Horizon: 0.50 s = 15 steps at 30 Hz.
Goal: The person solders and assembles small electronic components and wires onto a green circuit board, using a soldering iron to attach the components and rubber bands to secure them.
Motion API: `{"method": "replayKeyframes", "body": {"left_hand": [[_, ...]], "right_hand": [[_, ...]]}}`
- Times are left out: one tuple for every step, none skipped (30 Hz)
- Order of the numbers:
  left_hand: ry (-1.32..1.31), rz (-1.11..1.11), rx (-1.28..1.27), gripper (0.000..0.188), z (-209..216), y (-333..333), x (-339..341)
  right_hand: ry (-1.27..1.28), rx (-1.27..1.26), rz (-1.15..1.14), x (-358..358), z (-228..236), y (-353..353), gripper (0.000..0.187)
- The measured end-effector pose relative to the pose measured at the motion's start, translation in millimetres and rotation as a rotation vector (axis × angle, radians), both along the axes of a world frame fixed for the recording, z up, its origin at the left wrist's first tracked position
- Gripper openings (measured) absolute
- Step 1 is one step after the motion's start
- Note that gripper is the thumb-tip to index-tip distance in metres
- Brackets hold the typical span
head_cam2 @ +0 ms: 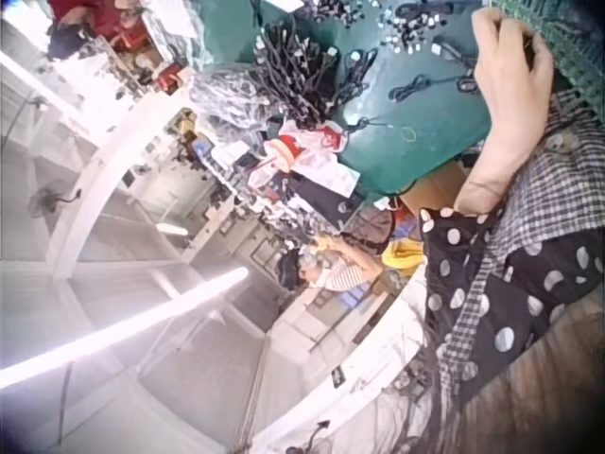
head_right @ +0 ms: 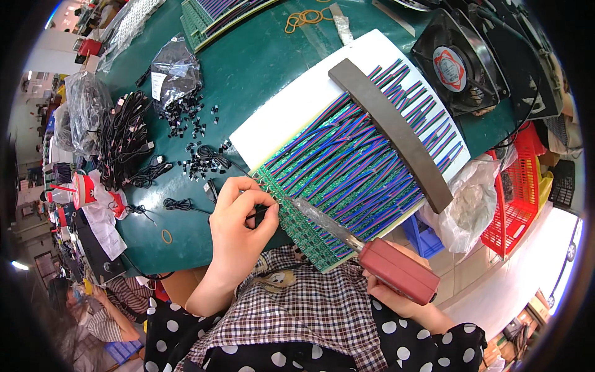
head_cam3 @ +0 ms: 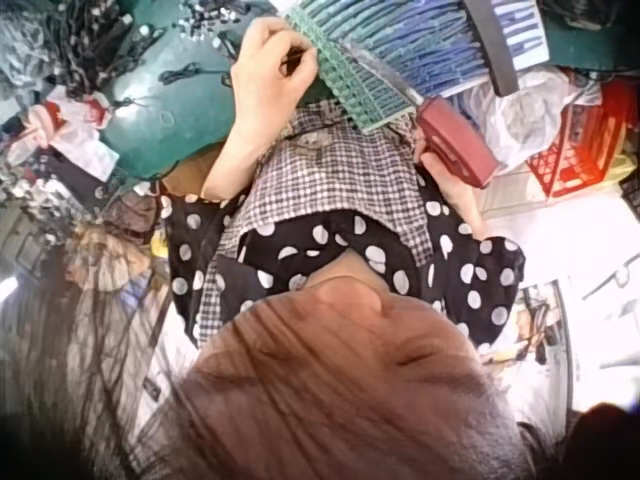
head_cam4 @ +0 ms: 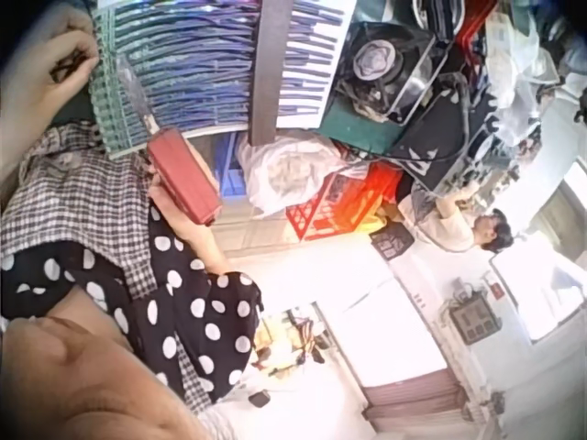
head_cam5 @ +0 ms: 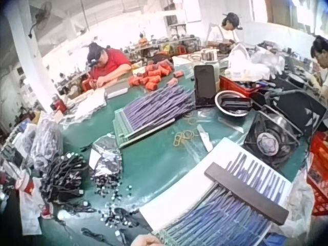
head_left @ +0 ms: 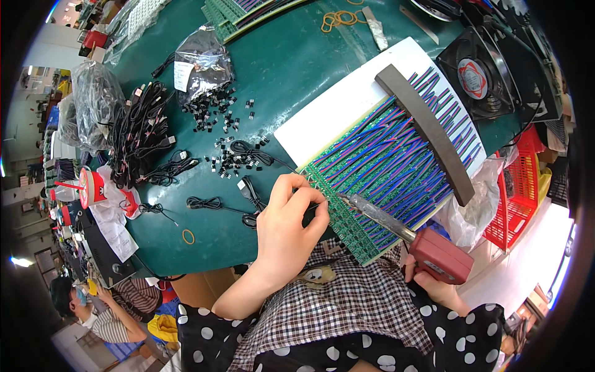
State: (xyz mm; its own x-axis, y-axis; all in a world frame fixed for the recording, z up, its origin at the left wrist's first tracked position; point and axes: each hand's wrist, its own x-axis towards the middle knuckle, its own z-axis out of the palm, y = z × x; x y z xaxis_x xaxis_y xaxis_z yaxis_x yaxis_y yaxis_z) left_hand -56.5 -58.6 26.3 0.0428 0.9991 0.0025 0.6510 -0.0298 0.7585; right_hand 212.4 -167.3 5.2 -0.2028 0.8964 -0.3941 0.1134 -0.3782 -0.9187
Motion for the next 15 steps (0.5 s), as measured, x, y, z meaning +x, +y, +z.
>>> {"method": "replayKeyframes", "body": {"left_hand": [[0.005, 0.006, 0.000, 0.011, -1, -2, 1], [0.008, 0.028, 0.016, 0.011, -3, -2, 2], [0.011, 0.051, 0.032, 0.011, -4, -3, 3], [0.002, 0.048, 0.030, 0.011, -4, -2, 3], [0.005, 0.047, 0.041, 0.012, -4, -2, 4], [0.006, 0.045, 0.053, 0.012, -4, -2, 5], [0.003, 0.042, 0.052, 0.012, -4, -2, 4], [0.027, 0.017, 0.033, 0.012, -2, -1, 3], [0.048, -0.008, 0.013, 0.013, -1, -1, 2], [0.053, -0.002, 0.013, 0.013, -1, -1, 2], [0.042, 0.016, 0.021, 0.013, -2, -1, 2], [0.032, 0.034, 0.030, 0.012, -2, -2, 1], [0.028, 0.035, 0.028, 0.012, -1, -1, 0], [0.027, 0.025, 0.020, 0.012, -1, 0, 2], [0.027, 0.016, 0.012, 0.012, 0, 1, 4]], "right_hand": [[0.032, -0.011, -0.033, -3, -1, 1, 0.056], [0.023, -0.013, -0.035, -7, 4, 4, 0.056], [0.006, -0.006, -0.018, -11, 11, 9, 0.056], [-0.012, 0.001, -0.002, -13, 16, 12, 0.057], [-0.012, 0.001, -0.002, -13, 15, 13, 0.057], [-0.005, -0.003, 0.001, -12, 15, 13, 0.057], [0.000, -0.008, 0.003, -12, 15, 12, 0.058], [0.006, -0.008, 0.010, -11, 12, 10, 0.058], [-0.052, 0.007, 0.004, -11, 8, 6, 0.060], [-0.110, 0.021, -0.001, -10, 5, 4, 0.062], [-0.106, 0.022, 0.005, -8, 2, 4, 0.062], [-0.111, 0.051, 0.028, -8, 0, 5, 0.064], [-0.126, 0.076, 0.044, -9, 1, 6, 0.065], [-0.131, 0.073, 0.034, -7, 2, 6, 0.065], [-0.176, 0.089, 0.067, -5, 3, 6, 0.066]]}}
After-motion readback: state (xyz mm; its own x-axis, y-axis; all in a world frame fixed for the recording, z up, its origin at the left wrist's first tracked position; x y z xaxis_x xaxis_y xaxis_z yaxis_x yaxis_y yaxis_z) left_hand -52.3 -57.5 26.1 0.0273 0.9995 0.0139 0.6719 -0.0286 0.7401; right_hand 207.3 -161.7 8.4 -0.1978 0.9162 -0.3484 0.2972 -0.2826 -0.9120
